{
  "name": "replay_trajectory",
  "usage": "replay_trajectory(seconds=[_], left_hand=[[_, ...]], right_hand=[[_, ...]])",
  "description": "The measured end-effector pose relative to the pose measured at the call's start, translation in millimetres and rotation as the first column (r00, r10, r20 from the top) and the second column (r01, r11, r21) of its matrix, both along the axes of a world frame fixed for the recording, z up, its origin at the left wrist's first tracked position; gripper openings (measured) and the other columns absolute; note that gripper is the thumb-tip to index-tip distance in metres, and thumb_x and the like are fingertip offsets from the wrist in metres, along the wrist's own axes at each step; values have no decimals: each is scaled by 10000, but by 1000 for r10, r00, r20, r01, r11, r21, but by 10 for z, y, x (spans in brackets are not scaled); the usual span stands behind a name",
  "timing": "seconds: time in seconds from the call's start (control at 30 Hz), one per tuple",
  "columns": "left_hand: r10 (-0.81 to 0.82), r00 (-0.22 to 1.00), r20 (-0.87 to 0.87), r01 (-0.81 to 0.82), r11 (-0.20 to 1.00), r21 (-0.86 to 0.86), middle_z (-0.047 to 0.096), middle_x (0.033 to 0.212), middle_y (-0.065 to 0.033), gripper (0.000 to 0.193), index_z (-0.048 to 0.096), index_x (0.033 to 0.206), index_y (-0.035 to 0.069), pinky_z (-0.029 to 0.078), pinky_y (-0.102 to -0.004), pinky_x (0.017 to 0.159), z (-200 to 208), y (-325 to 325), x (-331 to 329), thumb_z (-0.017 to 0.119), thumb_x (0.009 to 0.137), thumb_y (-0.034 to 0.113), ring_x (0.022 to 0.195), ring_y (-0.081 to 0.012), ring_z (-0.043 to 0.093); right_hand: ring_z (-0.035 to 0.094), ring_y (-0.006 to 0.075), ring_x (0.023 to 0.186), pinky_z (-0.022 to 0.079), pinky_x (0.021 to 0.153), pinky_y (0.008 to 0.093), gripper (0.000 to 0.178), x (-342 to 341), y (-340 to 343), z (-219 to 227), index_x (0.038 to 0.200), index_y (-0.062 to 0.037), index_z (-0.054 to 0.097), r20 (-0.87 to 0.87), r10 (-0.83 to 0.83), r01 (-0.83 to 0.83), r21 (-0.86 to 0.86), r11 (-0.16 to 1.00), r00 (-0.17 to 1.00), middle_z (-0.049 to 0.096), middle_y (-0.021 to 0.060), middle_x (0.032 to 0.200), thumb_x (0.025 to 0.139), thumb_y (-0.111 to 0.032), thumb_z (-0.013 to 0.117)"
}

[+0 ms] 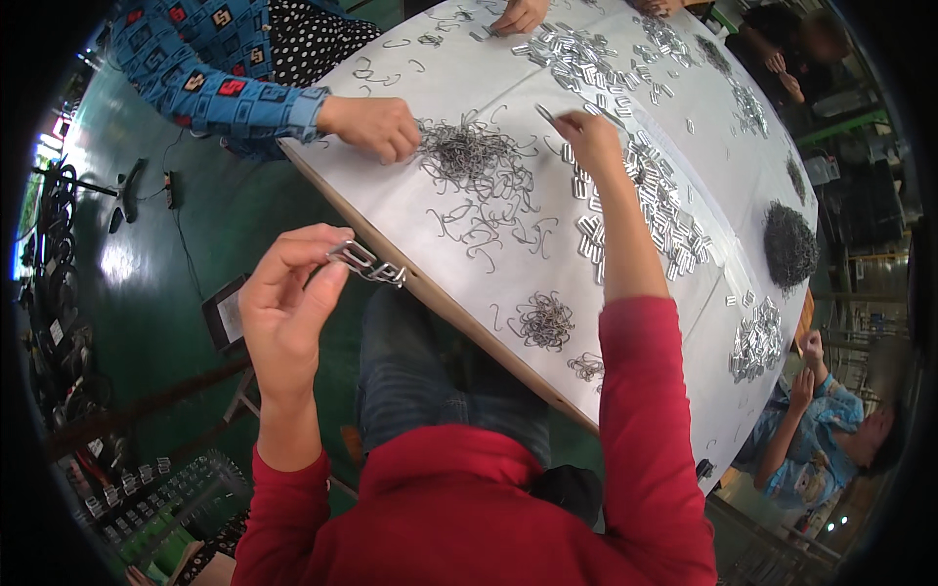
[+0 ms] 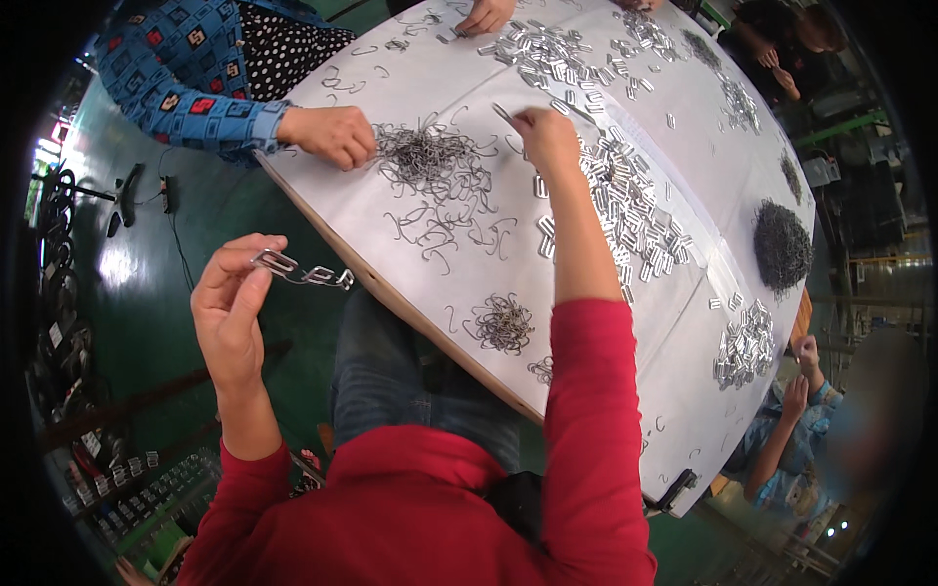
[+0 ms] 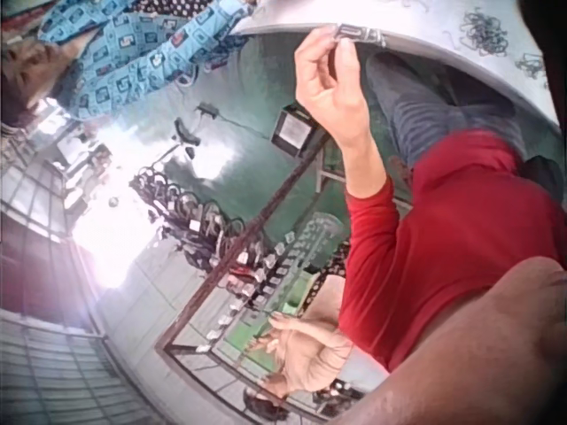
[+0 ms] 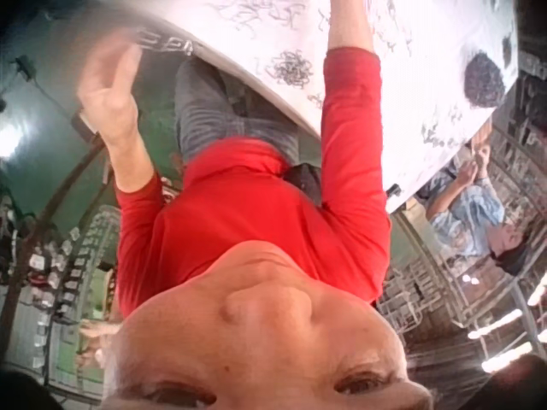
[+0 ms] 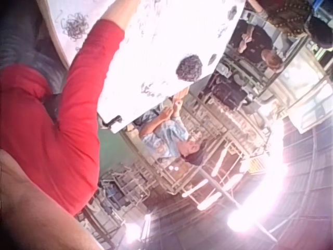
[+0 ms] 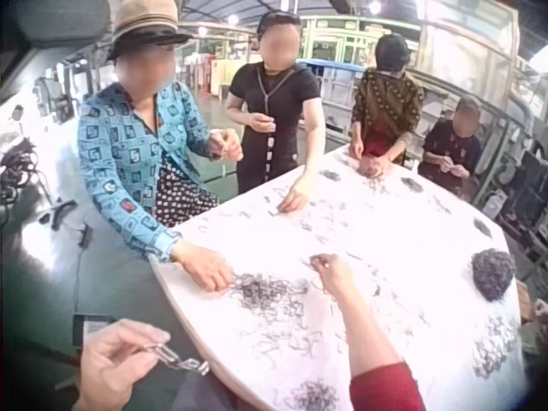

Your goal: The person repeatedly picks up small metal hooks and rectangular metal pieces from a table, inserts the hooks into the pieces, and places the assembled units onto a nearby rack. The process is continuous and repetitive throughout the clip.

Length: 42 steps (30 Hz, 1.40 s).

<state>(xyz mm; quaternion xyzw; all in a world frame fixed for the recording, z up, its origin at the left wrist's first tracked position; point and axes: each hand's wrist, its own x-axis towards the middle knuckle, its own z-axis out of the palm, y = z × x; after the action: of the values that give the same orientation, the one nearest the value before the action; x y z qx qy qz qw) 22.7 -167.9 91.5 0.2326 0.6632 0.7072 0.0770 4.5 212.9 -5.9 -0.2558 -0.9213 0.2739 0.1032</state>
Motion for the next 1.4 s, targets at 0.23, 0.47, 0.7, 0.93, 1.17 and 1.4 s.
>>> replay_trajectory(seconds=[0.23, 0.47, 0.7, 0.93, 1.17, 1.4], left_hand=[[-46, 998, 34, 45, 999, 25, 613, 1031, -129, 135, 602, 913, -22, 427, -300, 907, -54, -70, 127, 621, 787, -65, 990, -188, 580], [-60, 998, 0, 60, 998, -28, 603, 1043, -136, 137, 593, 931, -23, 435, -326, 905, -119, -157, 242, 578, 800, -61, 1025, -225, 577], [2, 998, -65, -5, 999, -46, 637, 942, -115, 123, 625, 879, -15, 461, -273, 813, -388, -215, 392, 650, 765, -53, 890, -178, 612], [-32, 998, -62, 21, 986, -164, 641, 886, -86, 111, 641, 880, -4, 458, -265, 763, -754, -382, 677, 660, 775, -34, 841, -162, 610], [8, 990, -144, -32, 986, -163, 663, 799, -58, 93, 650, 808, 20, 470, -281, 678, -900, -332, 934, 705, 737, -4, 746, -179, 609], [-39, 970, -240, -11, 979, -203, 661, 791, -62, 141, 662, 828, 30, 475, -299, 667, -906, -277, 1034, 719, 706, -13, 748, -203, 605]], right_hand=[[660, 251, 770, 502, 694, 361, 248, -393, 190, -201, 943, -82, 701, 236, -70, 34, 153, 988, 969, 690, 104, 829, 776, -266, 693], [643, 330, 896, 504, 776, 421, 289, -196, 80, -428, 966, -36, 656, 411, -50, -86, 305, 948, 910, 680, 156, 949, 796, -269, 659], [634, 227, 715, 514, 661, 333, 145, 343, -348, -163, 882, 10, 578, 21, 53, -47, -241, 969, 998, 638, 110, 764, 868, -134, 591], [618, 117, 710, 504, 605, 246, 152, 1360, -1827, 500, 937, 27, 586, -168, -9, -140, -848, 511, 986, 609, 56, 824, 903, -122, 593], [504, 70, 838, 400, 741, 211, 75, 1837, -2565, 461, 895, -21, 610, -180, -70, -146, -928, 342, 981, 551, 9, 965, 887, -95, 617], [480, 86, 889, 404, 774, 230, 54, 1931, -2656, 388, 883, -34, 613, -250, -127, -180, -897, 404, 960, 475, 27, 1107, 878, -87, 623]])
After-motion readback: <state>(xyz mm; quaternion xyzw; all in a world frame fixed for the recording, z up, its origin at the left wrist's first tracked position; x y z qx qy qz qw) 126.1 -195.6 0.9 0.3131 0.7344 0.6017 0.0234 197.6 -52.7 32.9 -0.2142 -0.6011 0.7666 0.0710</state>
